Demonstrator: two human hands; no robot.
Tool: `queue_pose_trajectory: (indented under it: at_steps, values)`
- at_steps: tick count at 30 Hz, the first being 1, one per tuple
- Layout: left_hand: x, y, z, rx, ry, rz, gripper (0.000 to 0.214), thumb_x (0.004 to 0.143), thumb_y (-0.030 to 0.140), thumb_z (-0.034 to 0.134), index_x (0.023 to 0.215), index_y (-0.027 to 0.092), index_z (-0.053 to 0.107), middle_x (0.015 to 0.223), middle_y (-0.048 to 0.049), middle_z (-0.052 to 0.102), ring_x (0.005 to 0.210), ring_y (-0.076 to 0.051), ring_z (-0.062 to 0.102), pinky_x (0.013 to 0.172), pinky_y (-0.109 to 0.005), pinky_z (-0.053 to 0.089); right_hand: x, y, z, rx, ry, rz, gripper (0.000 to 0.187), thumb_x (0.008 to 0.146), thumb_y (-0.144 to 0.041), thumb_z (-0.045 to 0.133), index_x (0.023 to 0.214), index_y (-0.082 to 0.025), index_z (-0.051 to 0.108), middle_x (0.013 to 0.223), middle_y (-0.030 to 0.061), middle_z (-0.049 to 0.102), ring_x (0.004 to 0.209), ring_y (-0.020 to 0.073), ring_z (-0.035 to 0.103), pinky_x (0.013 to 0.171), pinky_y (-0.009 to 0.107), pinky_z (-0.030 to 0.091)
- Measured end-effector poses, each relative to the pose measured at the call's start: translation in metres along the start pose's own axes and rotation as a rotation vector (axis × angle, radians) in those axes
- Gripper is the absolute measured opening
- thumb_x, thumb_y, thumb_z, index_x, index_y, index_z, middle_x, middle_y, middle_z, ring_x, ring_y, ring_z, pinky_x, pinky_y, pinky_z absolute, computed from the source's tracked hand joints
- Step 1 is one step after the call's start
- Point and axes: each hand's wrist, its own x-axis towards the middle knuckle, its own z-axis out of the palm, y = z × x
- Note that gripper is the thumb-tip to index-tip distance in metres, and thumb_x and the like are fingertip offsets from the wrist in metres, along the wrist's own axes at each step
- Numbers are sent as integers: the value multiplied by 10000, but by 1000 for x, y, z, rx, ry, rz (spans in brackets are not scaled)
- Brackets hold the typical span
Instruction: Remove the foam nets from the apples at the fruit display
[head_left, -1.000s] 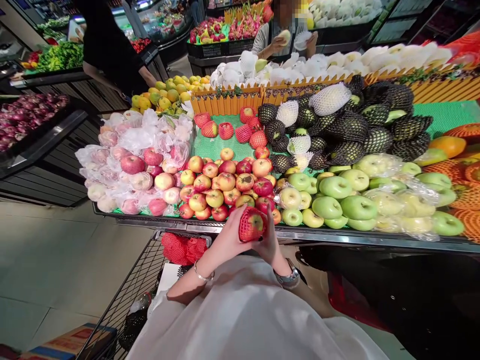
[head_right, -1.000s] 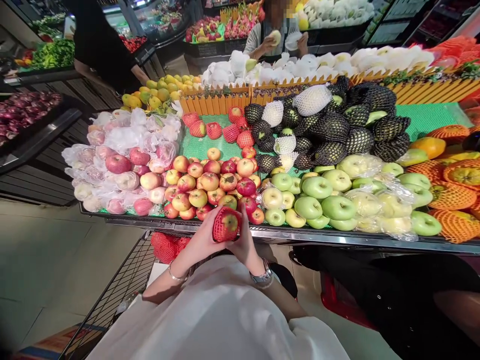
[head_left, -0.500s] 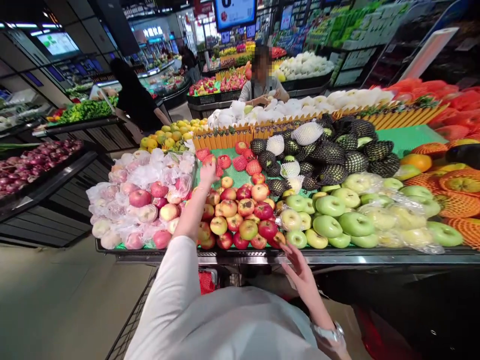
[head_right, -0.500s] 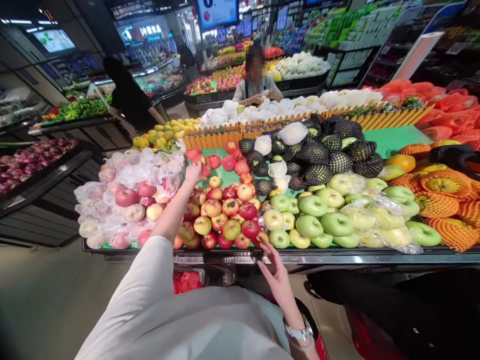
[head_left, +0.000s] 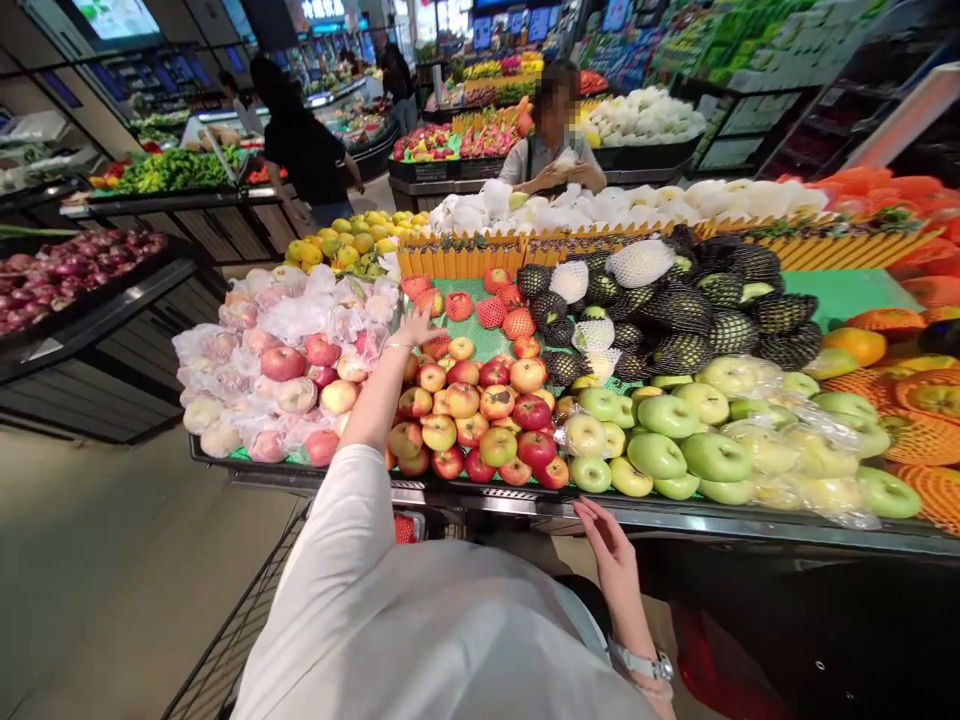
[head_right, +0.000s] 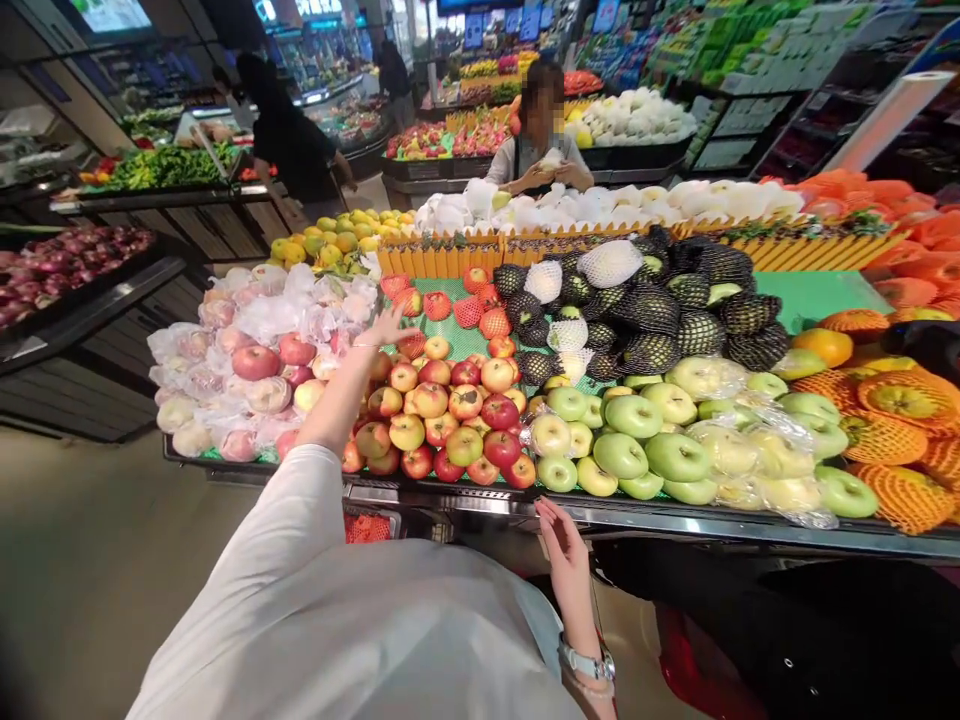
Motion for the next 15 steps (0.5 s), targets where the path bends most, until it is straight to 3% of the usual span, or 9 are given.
queue_pose_trajectory:
  at_steps: [2,5,6,7,9,10,11,13,15]
  values:
    - [-30,-23,-10,-48,104,86,733,914,400,507,1492,75,194,1537,-220,272,1425,-317,229,1142,-477,187,4,-5,6,-16,-71,-18,404,824,-467,632,1115,-188,638,1160,128,683,1097,272,635,1054,483,428]
    - [-114,-76,-5,-199,415,266,514,942,417,436,1390,165,421,1428,-118,471,1352,-247,369,1145,-402,219,9,-7,18,-35,-178,-52,347,864,-431,600,1115,-193,629,1143,110,680,1080,245,628,1052,460,419]
    - [-151,-94,4,-252,542,206,448,951,414,416,1334,189,476,1377,-95,517,1310,-227,418,1135,-380,244,11,-6,23,-33,-225,-60,327,874,-422,591,1111,-199,627,1128,102,683,1065,236,630,1041,446,427]
    - [-191,-109,17,-299,669,57,401,960,401,393,1281,189,505,1330,-93,544,1267,-216,457,1116,-364,278,13,-5,28,-27,-280,-66,313,880,-417,585,1108,-207,626,1114,94,686,1050,228,633,1024,430,440]
    - [-273,-129,53,-358,858,-476,374,994,331,257,1207,154,508,1274,-117,548,1220,-200,479,1078,-351,321,16,-1,39,-20,-424,-70,291,880,-410,591,1097,-220,626,1090,84,690,1023,222,643,973,397,476]
    - [-311,-131,75,-380,832,-750,384,1001,297,193,1195,155,492,1264,-118,539,1208,-192,480,1062,-350,335,18,0,46,-32,-510,-76,279,875,-403,601,1087,-224,628,1087,82,689,1022,223,644,951,384,489]
    - [-345,-129,99,-390,791,-872,398,999,257,158,1168,135,498,1220,-140,552,1171,-210,502,1031,-380,361,19,1,53,-52,-597,-91,266,869,-392,612,1077,-228,632,1086,80,688,1025,225,644,936,375,499]
    - [-397,-114,149,-419,671,-982,348,996,249,231,1063,135,553,1064,-125,608,1025,-219,573,928,-399,437,21,-1,68,-108,-768,-152,238,865,-362,625,1065,-233,638,1096,77,684,1043,229,638,936,372,502]
    - [-425,-91,194,-482,479,-983,234,958,325,455,1015,142,589,977,-66,626,886,-182,608,821,-370,501,21,-5,84,-156,-919,-238,236,872,-330,620,1088,-238,635,1121,73,677,1068,232,629,963,385,492]
